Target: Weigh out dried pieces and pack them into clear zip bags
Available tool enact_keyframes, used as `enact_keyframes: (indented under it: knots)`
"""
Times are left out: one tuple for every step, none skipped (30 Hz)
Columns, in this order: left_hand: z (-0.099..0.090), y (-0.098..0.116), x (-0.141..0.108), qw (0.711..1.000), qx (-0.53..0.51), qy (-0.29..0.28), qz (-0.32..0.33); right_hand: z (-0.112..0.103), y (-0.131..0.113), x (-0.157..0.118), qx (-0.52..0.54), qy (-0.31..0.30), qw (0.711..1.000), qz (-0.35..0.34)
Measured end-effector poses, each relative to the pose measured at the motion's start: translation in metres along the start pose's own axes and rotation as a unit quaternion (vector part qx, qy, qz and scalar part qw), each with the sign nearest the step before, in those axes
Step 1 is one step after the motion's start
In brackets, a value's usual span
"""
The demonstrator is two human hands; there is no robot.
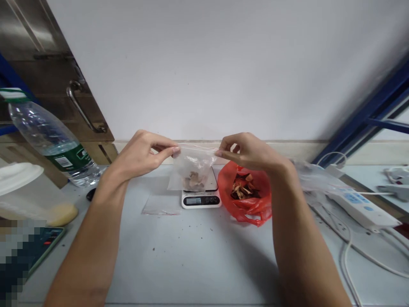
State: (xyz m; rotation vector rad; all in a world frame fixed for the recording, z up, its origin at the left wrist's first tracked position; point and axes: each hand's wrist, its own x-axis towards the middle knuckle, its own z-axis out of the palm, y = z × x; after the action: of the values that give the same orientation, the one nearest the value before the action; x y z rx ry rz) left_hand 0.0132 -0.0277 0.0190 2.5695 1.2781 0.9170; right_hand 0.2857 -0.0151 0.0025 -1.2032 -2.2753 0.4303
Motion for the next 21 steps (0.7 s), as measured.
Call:
enact_keyframes:
  knots:
    - [0.001,0.002,0.000,1.000,-0.001,0.010,0.008,-0.001,-0.003,-0.001,0.020,-0.008,1.000,-0.006]
    - [0.003,0.005,0.000,1.000,-0.002,0.020,0.024,-0.002,-0.006,-0.001,0.045,-0.026,0.999,-0.015]
    - [0.007,0.009,0.001,0.999,-0.002,0.032,0.044,-0.002,-0.009,0.000,0.068,-0.055,0.996,-0.025]
    - [0.011,0.013,0.003,0.997,-0.002,0.047,0.066,-0.001,-0.012,0.000,0.083,-0.088,0.992,-0.036]
    - [0.017,0.018,0.006,0.994,0.000,0.066,0.088,-0.001,-0.015,0.001,0.084,-0.122,0.988,-0.044]
    - [0.022,0.024,0.009,0.990,0.003,0.092,0.111,-0.002,-0.017,0.001,0.071,-0.148,0.985,-0.049]
    - [0.028,0.030,0.013,0.984,0.005,0.122,0.131,-0.004,-0.017,0.001,0.049,-0.159,0.985,-0.050]
    - [0.033,0.037,0.016,0.977,0.006,0.154,0.149,-0.008,-0.016,-0.001,0.025,-0.155,0.986,-0.047]
    - [0.038,0.043,0.020,0.970,0.007,0.180,0.162,-0.014,-0.013,-0.004,0.003,-0.137,0.990,-0.040]
    - [0.041,0.048,0.023,0.965,0.006,0.201,0.171,-0.022,-0.008,-0.009,-0.013,-0.106,0.994,-0.029]
    - [0.044,0.052,0.026,0.962,0.003,0.214,0.172,-0.032,-0.002,-0.016,-0.025,-0.065,0.997,-0.016]
    - [0.047,0.056,0.029,0.962,-0.001,0.216,0.168,-0.044,0.005,-0.025,-0.038,-0.017,0.999,0.001]
    - [0.049,0.058,0.031,0.965,-0.009,0.207,0.160,-0.055,0.013,-0.035,-0.054,0.038,0.998,0.023]
    - [0.052,0.059,0.033,0.970,-0.020,0.189,0.153,-0.067,0.023,-0.047,-0.084,0.093,0.991,0.048]
    - [0.056,0.059,0.035,0.975,-0.033,0.160,0.149,-0.076,0.033,-0.059,-0.126,0.138,0.980,0.073]
    - [0.061,0.059,0.036,0.980,-0.047,0.125,0.148,-0.083,0.044,-0.071,-0.165,0.168,0.967,0.095]
    - [0.066,0.058,0.037,0.983,-0.062,0.088,0.149,-0.086,0.055,-0.084,-0.193,0.186,0.958,0.106]
    - [0.072,0.057,0.038,0.984,-0.076,0.054,0.151,-0.086,0.067,-0.096,-0.218,0.203,0.948,0.109]
    - [0.078,0.056,0.039,0.984,-0.089,0.023,0.155,-0.084,0.079,-0.108,-0.238,0.198,0.944,0.112]
    - [0.084,0.055,0.039,0.982,-0.101,-0.002,0.157,-0.078,0.091,-0.119,-0.251,0.160,0.947,0.121]
    - [0.090,0.054,0.039,0.981,-0.110,-0.022,0.157,-0.071,0.100,-0.130,-0.253,0.104,0.952,0.135]
